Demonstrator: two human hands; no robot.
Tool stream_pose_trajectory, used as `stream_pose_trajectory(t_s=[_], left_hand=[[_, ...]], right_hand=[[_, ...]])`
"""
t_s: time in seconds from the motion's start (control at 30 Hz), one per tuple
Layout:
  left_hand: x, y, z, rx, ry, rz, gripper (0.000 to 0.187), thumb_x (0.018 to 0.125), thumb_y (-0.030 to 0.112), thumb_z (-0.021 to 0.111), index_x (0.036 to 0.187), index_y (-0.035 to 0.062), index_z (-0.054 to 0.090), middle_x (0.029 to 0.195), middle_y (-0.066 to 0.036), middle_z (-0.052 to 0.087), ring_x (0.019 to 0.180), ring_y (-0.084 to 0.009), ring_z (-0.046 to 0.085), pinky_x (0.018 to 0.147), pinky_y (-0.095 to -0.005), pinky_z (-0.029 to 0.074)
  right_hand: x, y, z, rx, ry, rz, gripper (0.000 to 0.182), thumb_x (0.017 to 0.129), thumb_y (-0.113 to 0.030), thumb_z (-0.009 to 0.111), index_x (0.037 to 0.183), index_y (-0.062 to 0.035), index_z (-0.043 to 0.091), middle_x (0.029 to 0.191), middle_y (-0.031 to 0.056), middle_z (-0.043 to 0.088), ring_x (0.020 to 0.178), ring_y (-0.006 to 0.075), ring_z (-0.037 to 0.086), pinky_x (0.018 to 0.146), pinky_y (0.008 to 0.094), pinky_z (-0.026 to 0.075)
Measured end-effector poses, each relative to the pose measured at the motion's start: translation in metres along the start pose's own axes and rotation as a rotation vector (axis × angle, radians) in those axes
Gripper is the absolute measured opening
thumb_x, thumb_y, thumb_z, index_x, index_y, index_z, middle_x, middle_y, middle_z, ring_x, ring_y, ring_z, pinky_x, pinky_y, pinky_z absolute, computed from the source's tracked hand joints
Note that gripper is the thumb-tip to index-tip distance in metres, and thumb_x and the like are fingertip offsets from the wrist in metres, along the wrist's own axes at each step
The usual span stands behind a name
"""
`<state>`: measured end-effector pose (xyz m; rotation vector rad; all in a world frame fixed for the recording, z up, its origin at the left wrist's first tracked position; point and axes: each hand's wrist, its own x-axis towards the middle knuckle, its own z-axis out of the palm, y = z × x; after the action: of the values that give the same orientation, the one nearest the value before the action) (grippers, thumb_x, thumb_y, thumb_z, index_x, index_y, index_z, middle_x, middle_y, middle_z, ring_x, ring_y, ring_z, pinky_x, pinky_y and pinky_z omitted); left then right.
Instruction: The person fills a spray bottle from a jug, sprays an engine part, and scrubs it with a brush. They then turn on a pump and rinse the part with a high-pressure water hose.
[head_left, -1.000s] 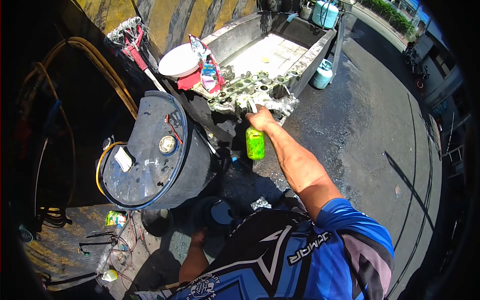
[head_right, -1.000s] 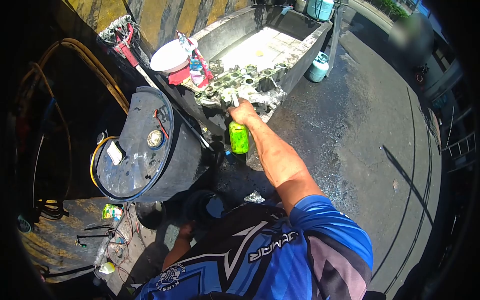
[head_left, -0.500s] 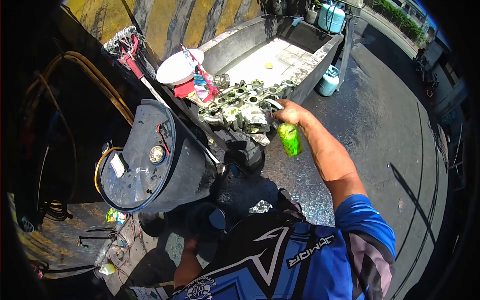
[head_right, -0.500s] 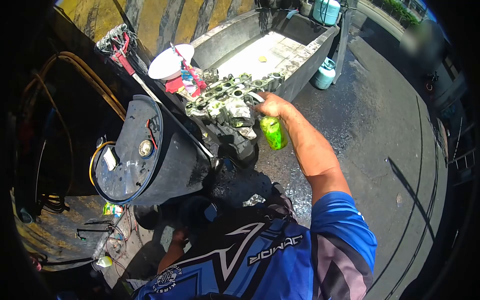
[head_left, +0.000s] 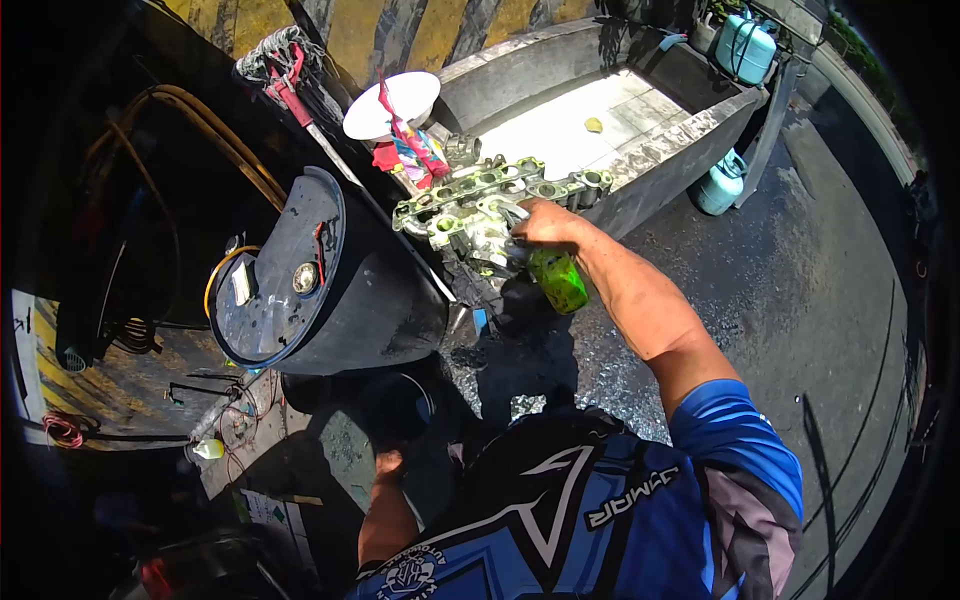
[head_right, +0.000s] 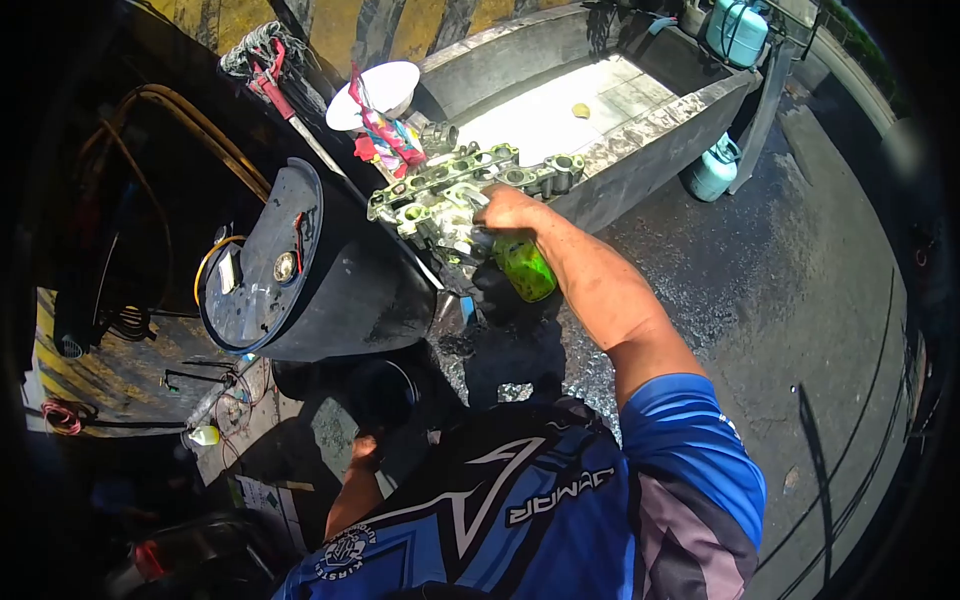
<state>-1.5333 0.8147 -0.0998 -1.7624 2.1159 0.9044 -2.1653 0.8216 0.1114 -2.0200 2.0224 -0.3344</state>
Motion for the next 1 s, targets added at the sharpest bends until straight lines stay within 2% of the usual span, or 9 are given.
stream_pose_trajectory(t_s=[0.03,0.07,0.13,0.37,0.47,0.53,0.73,0.9,1.0], left_hand=[[-0.005,-0.016,0.007,0.458,-0.057,0.331,0.042,0.071,0.011,0.070,0.113,0.0092,0.064,0.114,-0.015,0.063,0.104,-0.0328,0.062,0.087,-0.0383,0.051],[-0.014,-0.024,0.017,0.523,-0.095,0.323,0.043,0.070,0.013,0.073,0.112,0.0095,0.064,0.112,-0.015,0.063,0.103,-0.0328,0.061,0.088,-0.0389,0.050],[-0.031,-0.034,0.032,0.653,-0.179,0.308,0.046,0.067,0.017,0.078,0.110,0.0101,0.064,0.109,-0.016,0.063,0.103,-0.0329,0.061,0.089,-0.0401,0.049],[-0.077,-0.037,0.057,0.683,-0.127,0.286,0.047,0.066,0.033,0.081,0.105,0.0119,0.065,0.102,-0.014,0.063,0.106,-0.0312,0.058,0.089,-0.0413,0.046],[-0.077,-0.025,0.057,0.725,-0.164,0.287,0.048,0.065,0.035,0.081,0.104,0.0123,0.065,0.101,-0.013,0.063,0.103,-0.0309,0.059,0.088,-0.0411,0.046],[-0.064,-0.022,0.059,0.715,-0.240,0.254,0.048,0.064,0.035,0.080,0.103,0.0122,0.065,0.099,-0.013,0.063,0.101,-0.0304,0.060,0.086,-0.0416,0.047],[-0.064,-0.011,0.057,0.612,-0.012,0.459,0.042,0.065,0.030,0.076,0.099,0.0092,0.063,0.087,-0.013,0.065,0.086,-0.0331,0.064,0.075,-0.0443,0.050],[-0.057,-0.002,0.057,0.694,-0.098,0.412,0.042,0.064,0.027,0.077,0.099,0.0090,0.063,0.090,-0.013,0.066,0.089,-0.0344,0.064,0.076,-0.0454,0.050],[-0.052,-0.005,0.057,0.657,-0.102,0.407,0.044,0.063,0.026,0.078,0.101,0.0093,0.063,0.092,-0.013,0.066,0.091,-0.0341,0.064,0.077,-0.0449,0.049]], right_hand=[[0.006,0.013,0.009,0.004,0.035,-0.071,0.042,0.076,-0.028,0.063,0.107,0.0013,0.063,0.106,0.0273,0.062,0.099,0.0353,0.062,0.086,0.0398,0.049],[0.012,0.026,0.018,0.006,0.069,-0.142,0.040,0.076,-0.028,0.062,0.102,0.0011,0.064,0.099,0.0272,0.064,0.094,0.0366,0.063,0.083,0.0411,0.049],[-0.001,0.007,0.003,0.533,0.141,0.176,0.041,0.076,-0.029,0.062,0.098,0.0053,0.063,0.096,0.0278,0.064,0.092,0.0375,0.063,0.081,0.0415,0.050],[-0.003,0.013,0.001,0.518,0.092,0.139,0.046,0.075,-0.025,0.067,0.107,0.0070,0.061,0.093,0.0252,0.065,0.083,0.0332,0.064,0.074,0.0411,0.050],[-0.019,-0.006,-0.027,0.676,0.027,0.240,0.047,0.076,-0.026,0.067,0.108,0.0074,0.060,0.097,0.0268,0.064,0.086,0.0335,0.064,0.075,0.0417,0.050],[-0.008,0.017,-0.005,0.511,0.054,0.028,0.045,0.077,-0.025,0.067,0.108,0.0069,0.061,0.102,0.0293,0.063,0.092,0.0359,0.064,0.079,0.0411,0.051],[-0.009,0.022,0.013,0.420,0.165,0.017,0.037,0.079,-0.022,0.065,0.105,0.0048,0.064,0.112,0.0354,0.058,0.107,0.0424,0.058,0.090,0.0390,0.049],[-0.009,0.044,0.030,0.478,0.221,0.000,0.053,0.074,-0.023,0.065,0.113,0.0112,0.056,0.098,0.0271,0.064,0.089,0.0326,0.064,0.078,0.0367,0.051],[-0.062,0.017,-0.021,0.775,0.169,0.225,0.051,0.075,-0.021,0.066,0.117,0.0077,0.057,0.094,0.0213,0.067,0.085,0.0263,0.065,0.075,0.0349,0.051]])
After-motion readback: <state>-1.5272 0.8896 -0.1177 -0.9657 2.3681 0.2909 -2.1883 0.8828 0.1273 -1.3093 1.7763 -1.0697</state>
